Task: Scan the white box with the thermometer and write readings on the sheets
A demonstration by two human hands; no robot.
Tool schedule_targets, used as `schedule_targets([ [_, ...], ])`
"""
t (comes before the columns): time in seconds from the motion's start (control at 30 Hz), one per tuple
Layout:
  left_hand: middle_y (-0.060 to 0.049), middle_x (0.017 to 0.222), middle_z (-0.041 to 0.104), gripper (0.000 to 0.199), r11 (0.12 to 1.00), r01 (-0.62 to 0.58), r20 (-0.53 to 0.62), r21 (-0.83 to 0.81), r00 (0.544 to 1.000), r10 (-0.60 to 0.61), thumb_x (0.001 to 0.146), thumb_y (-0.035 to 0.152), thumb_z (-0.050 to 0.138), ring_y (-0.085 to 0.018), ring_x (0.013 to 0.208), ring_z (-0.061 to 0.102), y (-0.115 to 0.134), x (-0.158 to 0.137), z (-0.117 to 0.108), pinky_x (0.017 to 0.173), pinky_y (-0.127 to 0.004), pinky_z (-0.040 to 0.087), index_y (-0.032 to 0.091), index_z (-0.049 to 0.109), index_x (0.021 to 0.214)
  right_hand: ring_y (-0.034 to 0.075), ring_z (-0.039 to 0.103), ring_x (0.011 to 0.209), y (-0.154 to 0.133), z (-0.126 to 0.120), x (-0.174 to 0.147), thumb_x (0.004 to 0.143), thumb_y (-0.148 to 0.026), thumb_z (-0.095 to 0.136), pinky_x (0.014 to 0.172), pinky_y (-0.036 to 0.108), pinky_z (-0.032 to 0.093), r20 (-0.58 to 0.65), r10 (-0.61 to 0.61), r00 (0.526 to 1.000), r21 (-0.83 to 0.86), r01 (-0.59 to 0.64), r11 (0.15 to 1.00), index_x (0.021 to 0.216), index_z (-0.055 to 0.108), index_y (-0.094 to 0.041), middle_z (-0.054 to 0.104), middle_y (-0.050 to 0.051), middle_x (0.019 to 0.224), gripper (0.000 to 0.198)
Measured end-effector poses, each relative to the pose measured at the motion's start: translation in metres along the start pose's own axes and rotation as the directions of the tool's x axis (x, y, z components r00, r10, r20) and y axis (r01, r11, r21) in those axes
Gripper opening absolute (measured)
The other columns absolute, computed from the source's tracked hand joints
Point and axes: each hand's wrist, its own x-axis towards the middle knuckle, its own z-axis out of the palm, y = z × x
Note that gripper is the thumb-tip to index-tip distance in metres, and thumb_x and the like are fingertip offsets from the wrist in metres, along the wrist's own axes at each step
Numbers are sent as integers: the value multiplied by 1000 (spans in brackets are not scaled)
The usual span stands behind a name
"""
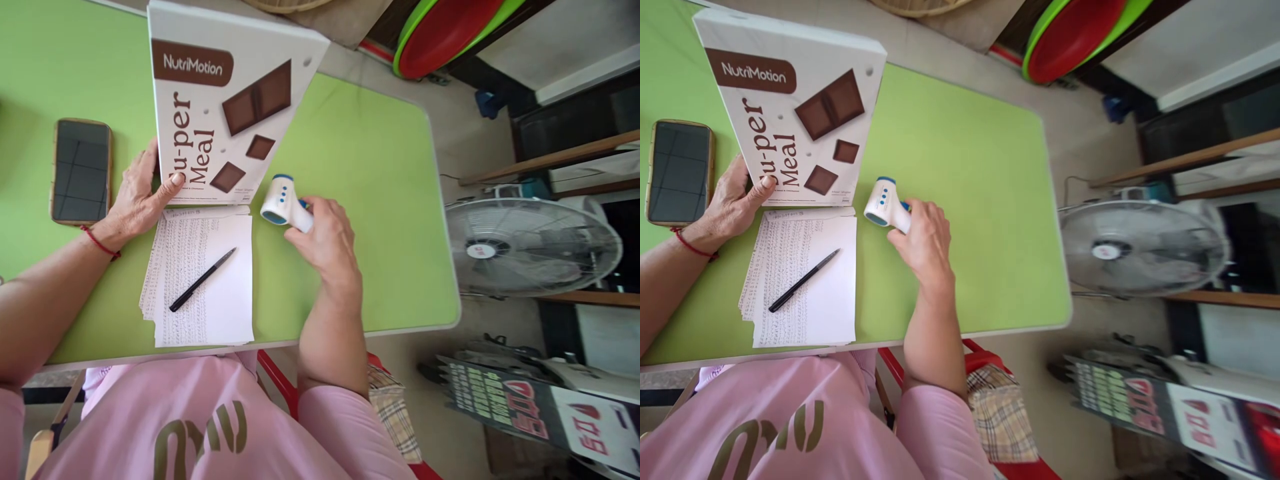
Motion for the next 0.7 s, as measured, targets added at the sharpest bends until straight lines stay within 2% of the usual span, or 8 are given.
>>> schedule_targets([
  [0.1,-13,134,59,64,998,31,-2,48,1000,-31,91,77,42,-38,128,52,-2,-1,1,109,-56,41,26,59,126,30,62,98,-6,2,-1,74,-34,61,84,50,54,-200,48,979,348,26,937,119,53,-21,63,13,109,47],
  [0.17,-13,132,60,66,996,58,-8,66,998,-57,91,78,40,-38,130,50,-1,-1,1,110,-56,39,25,60,124,25,63,90,-18,3,-5,78,-43,61,78,45,56,-253,36,967,620,133,774,115,52,-24,62,8,101,43],
  [0.2,-13,131,61,67,995,67,-10,72,998,-67,91,79,38,-38,129,51,0,-1,1,109,-56,39,24,60,123,23,63,84,-26,5,-9,77,-47,62,73,43,56,-242,19,970,735,171,656,111,52,-26,62,6,94,41],
  [0.27,-14,126,62,70,993,77,-14,84,997,-76,90,81,34,-39,124,54,4,-1,0,109,-56,39,23,60,121,19,60,71,-45,8,-17,72,-55,68,63,38,56,-145,-5,989,900,134,415,101,56,-27,60,1,81,42],
  [0.3,-14,123,63,73,993,76,-13,93,997,-75,90,82,32,-39,120,56,5,0,0,107,-57,40,22,60,121,17,59,66,-55,10,-21,68,-57,72,59,36,54,-77,-20,997,943,79,323,96,57,-26,60,0,77,44],
  [0.37,-14,115,65,76,991,64,-1,114,998,-64,90,83,26,-38,111,60,7,0,-1,102,-57,42,21,58,121,14,55,59,-72,15,-30,62,-60,76,52,33,51,34,-37,999,979,-26,201,86,59,-25,60,-1,71,45],
  [0.5,-11,103,65,75,991,22,19,131,1000,-24,92,82,22,-34,98,63,9,1,-1,96,-54,45,22,57,122,11,50,55,-89,24,-38,59,-55,80,49,29,43,158,-71,985,984,-151,98,77,61,-23,59,-3,66,41],
  [0.7,-11,103,65,76,987,15,19,158,1000,-18,91,82,24,-32,94,62,10,1,-1,95,-52,46,20,56,122,10,47,54,-93,28,-36,62,-53,80,50,28,42,215,-99,971,976,-210,65,75,62,-23,55,-5,63,38],
])
